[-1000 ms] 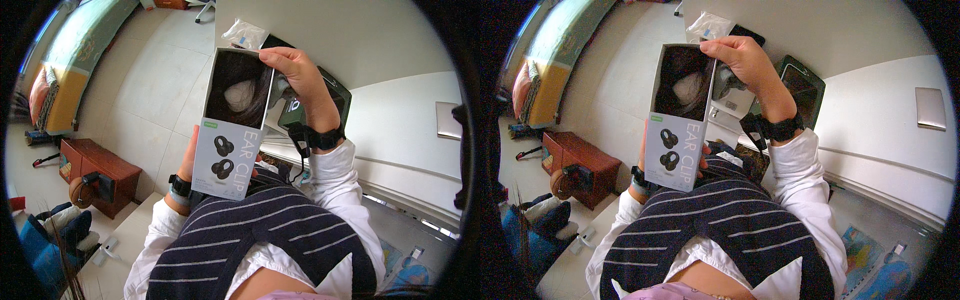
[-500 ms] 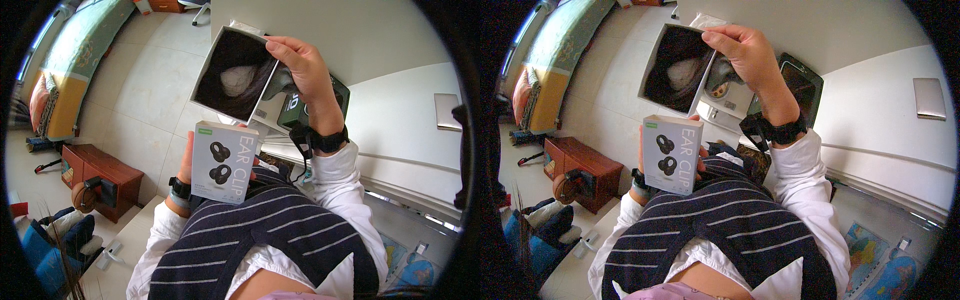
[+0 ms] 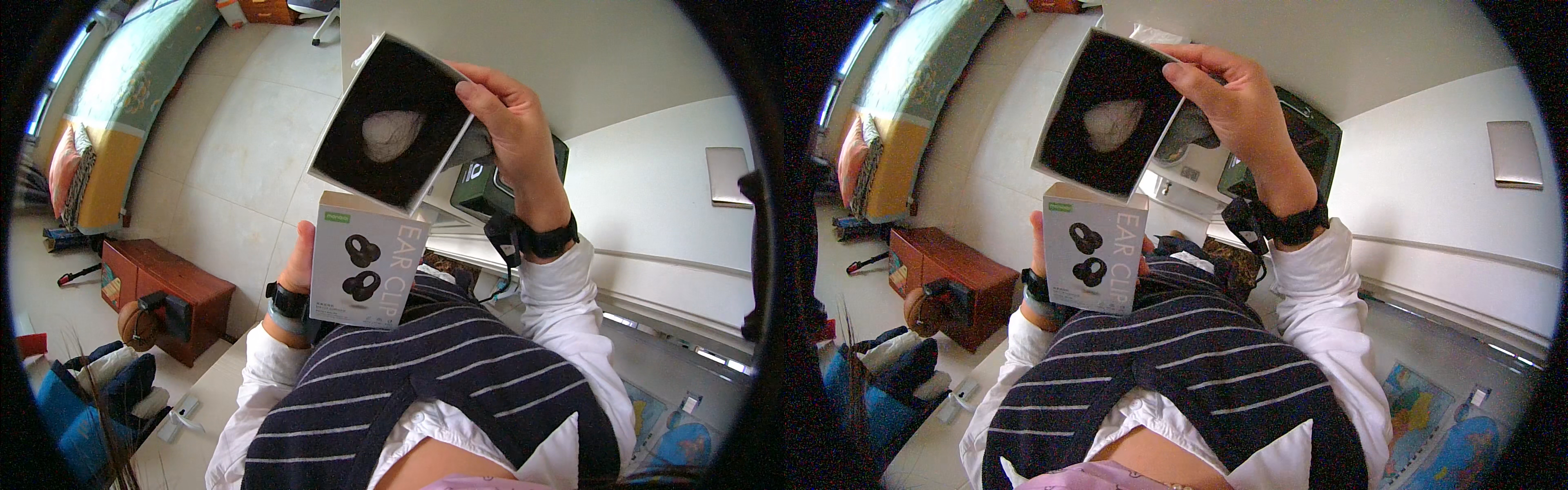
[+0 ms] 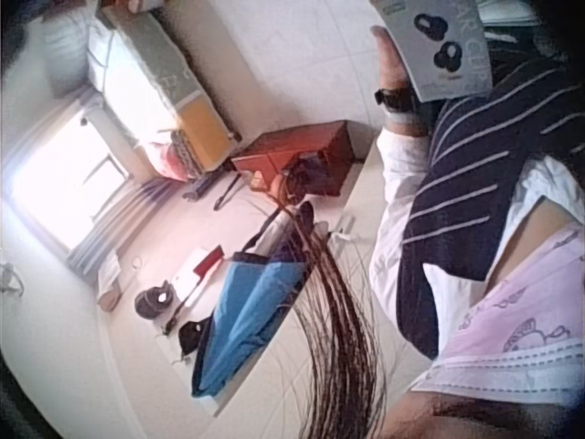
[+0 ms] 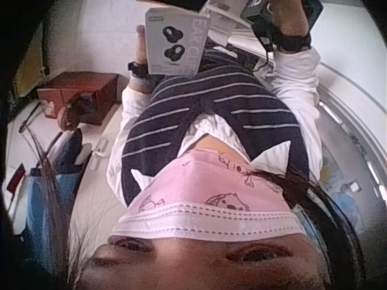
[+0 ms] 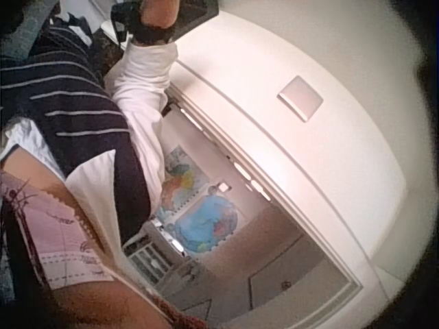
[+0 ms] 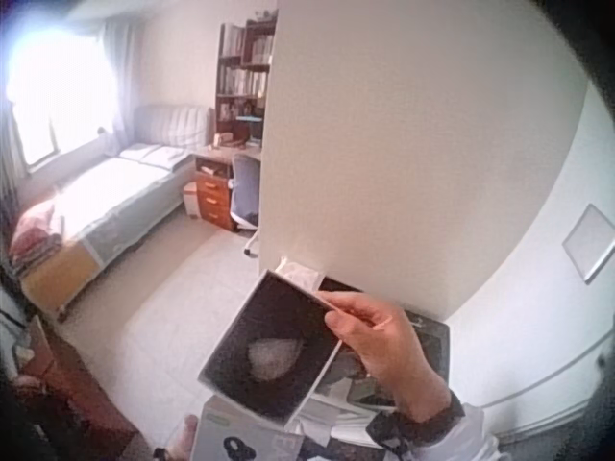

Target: The person wipes a small black box with a cloth, then handles a white box, a smartphone, a power bank, a spray bottle, and a yellow packet. They place the yellow packet and the black box into a green storage container, wipe the container, and finally open the white box to reveal earbuds.

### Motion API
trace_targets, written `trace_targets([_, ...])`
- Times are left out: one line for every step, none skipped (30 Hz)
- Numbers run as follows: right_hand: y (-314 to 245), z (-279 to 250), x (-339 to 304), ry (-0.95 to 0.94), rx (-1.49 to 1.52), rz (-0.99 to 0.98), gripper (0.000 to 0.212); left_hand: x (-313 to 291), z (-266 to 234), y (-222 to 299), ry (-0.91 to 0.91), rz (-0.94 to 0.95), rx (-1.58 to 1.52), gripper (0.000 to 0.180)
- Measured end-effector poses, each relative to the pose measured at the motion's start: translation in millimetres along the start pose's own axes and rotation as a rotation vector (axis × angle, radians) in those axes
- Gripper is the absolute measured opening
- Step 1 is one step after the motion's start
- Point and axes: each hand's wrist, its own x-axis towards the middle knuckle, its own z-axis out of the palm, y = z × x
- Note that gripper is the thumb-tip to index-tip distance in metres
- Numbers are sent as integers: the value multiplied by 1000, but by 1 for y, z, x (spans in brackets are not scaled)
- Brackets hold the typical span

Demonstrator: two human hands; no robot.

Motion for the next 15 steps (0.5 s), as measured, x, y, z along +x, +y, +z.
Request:
trace_targets([-1,0,-1,13,14,-10,29,0,-5,0,1,1,9,125])
trace_targets([-2,-1,-3,26,29,-21,28,2,-9,0,-48,-7,-39,125])
trace_targets([-4,-1,-4,24,14,-28,28,3,-12,-1,-8,1,55,124])
trace_targets([-6,-3,-6,22,-1,-35,28,3,-15,0,-18,1,92,124])
trace_targets([-8,-3,-8,32,-18,-51,28,3,-17,0,-34,0,86,122])
trace_targets([-10,-6,-11,11,-13,-69,28,2,-18,1,-42,-4,122,120])
trace_targets([-13,-7,-13,3,-11,-99,28,1,-19,3,-57,-7,118,117])
trace_targets([-14,-8,-15,-21,4,-120,29,-1,-19,4,-84,-17,100,114])
trace_targets([-16,-10,-16,-23,-53,-147,30,-4,-19,5,-9,8,153,110])
trace_targets([-18,-13,-18,-41,-98,-165,31,-8,-18,6,53,26,192,107])
trace_targets([-20,-16,-20,-60,-143,-183,32,-10,-18,8,57,62,167,103])
trace_targets([-20,-20,-22,-96,-149,-180,32,-10,-17,7,82,37,207,101])
trace_targets([-20,-22,-23,-134,-155,-176,33,-11,-18,8,50,29,182,99])
trace_targets([-19,-28,-25,-171,-146,-211,33,-9,-16,6,-6,-2,145,97])
trace_targets([-17,-29,-26,-177,-140,-179,33,-10,-16,8,-20,11,206,97])
